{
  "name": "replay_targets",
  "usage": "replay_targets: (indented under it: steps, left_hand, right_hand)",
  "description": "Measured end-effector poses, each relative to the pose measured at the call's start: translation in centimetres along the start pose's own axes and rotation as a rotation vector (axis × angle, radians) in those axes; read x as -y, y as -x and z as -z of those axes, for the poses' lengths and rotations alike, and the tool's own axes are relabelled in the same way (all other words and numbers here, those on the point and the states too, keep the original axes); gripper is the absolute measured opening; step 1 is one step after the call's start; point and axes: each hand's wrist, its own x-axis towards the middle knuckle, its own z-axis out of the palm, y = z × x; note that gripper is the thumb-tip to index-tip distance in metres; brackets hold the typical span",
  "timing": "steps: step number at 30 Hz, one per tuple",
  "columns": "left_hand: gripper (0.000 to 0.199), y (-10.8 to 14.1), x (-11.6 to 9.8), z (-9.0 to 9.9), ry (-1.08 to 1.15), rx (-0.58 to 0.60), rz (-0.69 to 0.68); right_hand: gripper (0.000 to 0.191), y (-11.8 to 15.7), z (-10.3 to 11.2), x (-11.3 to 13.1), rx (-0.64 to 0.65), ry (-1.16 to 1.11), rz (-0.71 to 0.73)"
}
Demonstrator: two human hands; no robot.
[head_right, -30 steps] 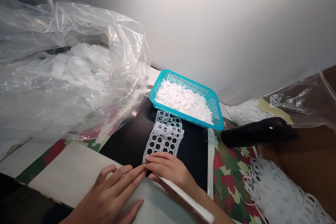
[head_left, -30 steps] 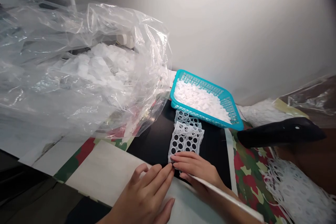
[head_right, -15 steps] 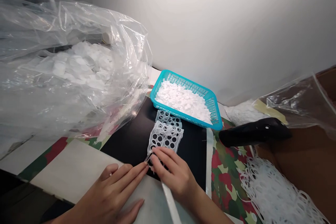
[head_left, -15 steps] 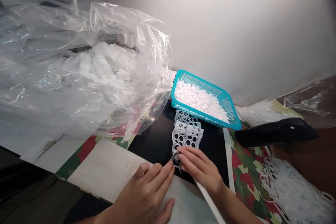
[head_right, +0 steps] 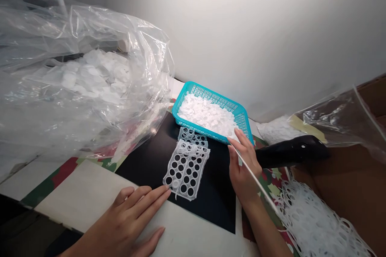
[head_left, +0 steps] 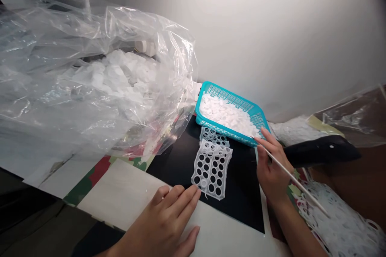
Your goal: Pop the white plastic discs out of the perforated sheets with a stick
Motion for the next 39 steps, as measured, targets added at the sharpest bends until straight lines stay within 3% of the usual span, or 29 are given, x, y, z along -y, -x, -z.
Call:
replay_targets:
  steps: [3,8,11,22,27,39]
  left_hand:
    - [0.047,-0.1,0.2,0.1,0.002,0.014,-0.047]
    - [0.051,-0.2,0.3,0.2,-0.035,0.107,-0.022]
    - [0.049,-0.2,0.4,0.2,-0.044,0.103,-0.047]
    - [0.045,0.0,-0.2,-0.1,-0.078,0.069,-0.004]
    - [0.043,0.1,-0.1,-0.3,-0.091,0.045,-0.058]
    - [0.043,-0.1,-0.3,-0.4,-0.106,0.067,-0.035]
  right_hand:
    - [0.022,0.2,0.1,0.0,0.059,-0.074,-0.029]
    - [0.024,1.7,0.4,3.4,0.46,-0.457,0.028]
    - [0.026,2.9,0.1,5.5,0.572,-0.596,0.067]
    - [0.023,3.9,-0.4,6.2,0.587,-0.654,0.111]
    - [0.024,3.6,-0.3,6.6,0.578,-0.639,0.149]
    - [0.024,3.9,0.1,7.4,0.611,-0.662,0.023]
